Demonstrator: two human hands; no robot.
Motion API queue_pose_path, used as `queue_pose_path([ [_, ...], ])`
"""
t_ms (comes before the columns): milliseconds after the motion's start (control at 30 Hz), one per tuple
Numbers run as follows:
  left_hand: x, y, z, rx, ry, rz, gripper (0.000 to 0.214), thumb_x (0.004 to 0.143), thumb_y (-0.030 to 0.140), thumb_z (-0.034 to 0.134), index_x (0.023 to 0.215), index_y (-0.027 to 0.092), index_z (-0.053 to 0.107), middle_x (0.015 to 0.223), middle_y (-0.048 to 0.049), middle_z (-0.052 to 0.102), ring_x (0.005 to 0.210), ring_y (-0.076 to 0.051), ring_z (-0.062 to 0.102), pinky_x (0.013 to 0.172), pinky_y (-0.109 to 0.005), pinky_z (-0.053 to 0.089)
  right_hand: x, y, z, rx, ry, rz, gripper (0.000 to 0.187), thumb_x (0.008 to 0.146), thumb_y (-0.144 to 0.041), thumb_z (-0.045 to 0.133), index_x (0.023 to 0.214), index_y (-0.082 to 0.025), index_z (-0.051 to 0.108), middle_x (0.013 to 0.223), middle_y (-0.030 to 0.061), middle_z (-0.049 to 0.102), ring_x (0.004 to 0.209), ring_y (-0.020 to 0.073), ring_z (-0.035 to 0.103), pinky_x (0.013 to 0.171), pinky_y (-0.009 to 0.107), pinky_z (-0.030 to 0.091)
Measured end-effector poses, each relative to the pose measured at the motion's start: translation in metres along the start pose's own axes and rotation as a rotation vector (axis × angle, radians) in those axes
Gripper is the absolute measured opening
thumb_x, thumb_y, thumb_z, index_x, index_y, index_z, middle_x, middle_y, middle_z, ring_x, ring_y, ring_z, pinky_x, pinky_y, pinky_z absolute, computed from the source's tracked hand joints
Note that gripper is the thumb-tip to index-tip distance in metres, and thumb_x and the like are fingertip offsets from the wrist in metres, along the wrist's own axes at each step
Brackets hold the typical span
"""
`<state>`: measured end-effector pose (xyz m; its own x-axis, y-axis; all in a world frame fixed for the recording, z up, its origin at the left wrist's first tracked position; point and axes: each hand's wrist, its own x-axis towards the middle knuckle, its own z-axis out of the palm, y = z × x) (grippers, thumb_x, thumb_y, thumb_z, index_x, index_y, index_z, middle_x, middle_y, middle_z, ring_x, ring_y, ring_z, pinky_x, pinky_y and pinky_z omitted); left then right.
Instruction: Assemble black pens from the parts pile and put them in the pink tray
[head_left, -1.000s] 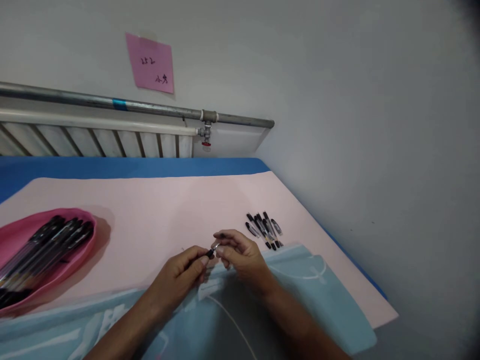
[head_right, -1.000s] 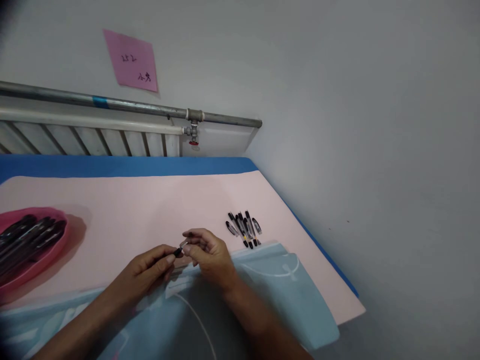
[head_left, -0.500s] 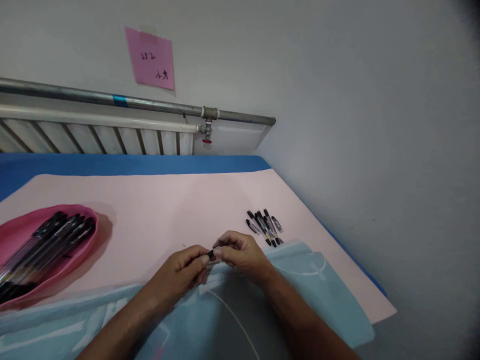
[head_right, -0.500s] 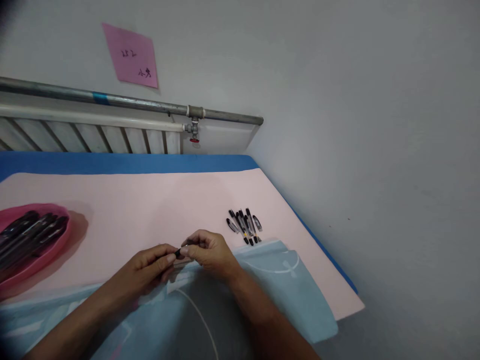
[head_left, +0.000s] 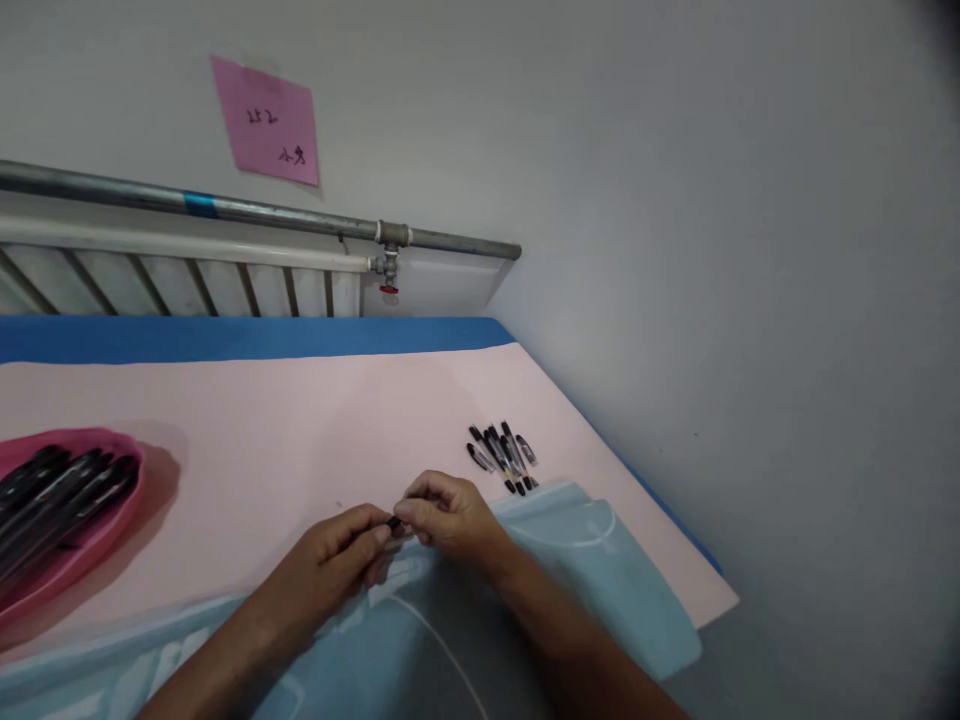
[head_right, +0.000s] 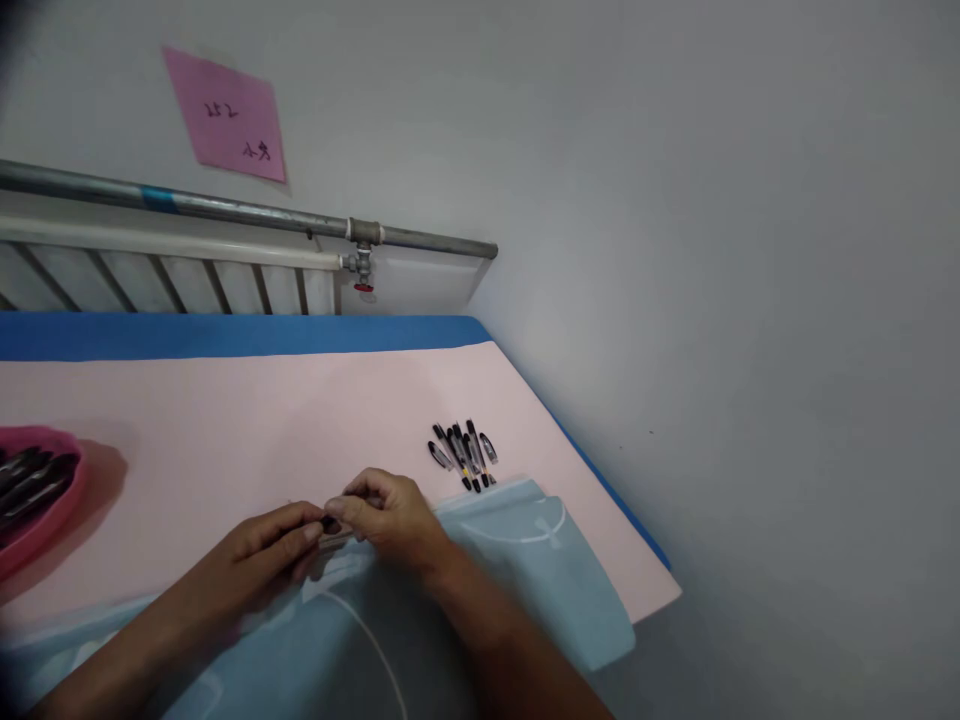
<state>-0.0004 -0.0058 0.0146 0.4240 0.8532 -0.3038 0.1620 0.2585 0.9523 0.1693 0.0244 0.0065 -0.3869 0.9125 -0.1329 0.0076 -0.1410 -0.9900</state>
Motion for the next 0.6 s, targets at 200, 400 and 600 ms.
queue_pose_path([
  [200,-0.0002,-0.0007,-0.0005,0.001,-0.007,0.001,0.029,0.083,0.043,0.043,0.074,0.018,0.055,0.057,0.0056,0.042,0.044,-0.006,0.028,0.041,-0.02,0.018,-0.0009,-0.0005,-0.0022,-0.014,-0.041,-0.005,0.01,0.07,-0.026,0.064,0.074,-0.017,0.062,0.055,-0.0045,0.057,0.044,0.0053,0.041,0.042,0.018,0.031],
  [400,-0.0014,-0.0022,-0.0019,0.055,0.008,0.032,0.029,0.085,0.042,0.04,0.074,0.018,0.053,0.057,0.0061,0.043,0.045,-0.006,0.03,0.043,-0.019,0.02,-0.0002,0.0002,-0.0029,-0.075,-0.068,-0.029,0.015,0.07,-0.026,0.063,0.083,-0.018,0.064,0.063,-0.004,0.056,0.049,0.0059,0.044,0.046,0.019,0.033],
  [600,0.0002,-0.0033,-0.0039,0.145,0.005,0.076,0.03,0.087,0.04,0.038,0.073,0.017,0.052,0.058,0.0055,0.045,0.049,-0.008,0.033,0.047,-0.02,0.024,0.0004,0.0001,-0.0027,-0.127,-0.057,-0.013,0.014,0.071,-0.03,0.062,0.071,-0.016,0.062,0.055,-0.005,0.051,0.047,0.0057,0.039,0.046,0.019,0.03],
])
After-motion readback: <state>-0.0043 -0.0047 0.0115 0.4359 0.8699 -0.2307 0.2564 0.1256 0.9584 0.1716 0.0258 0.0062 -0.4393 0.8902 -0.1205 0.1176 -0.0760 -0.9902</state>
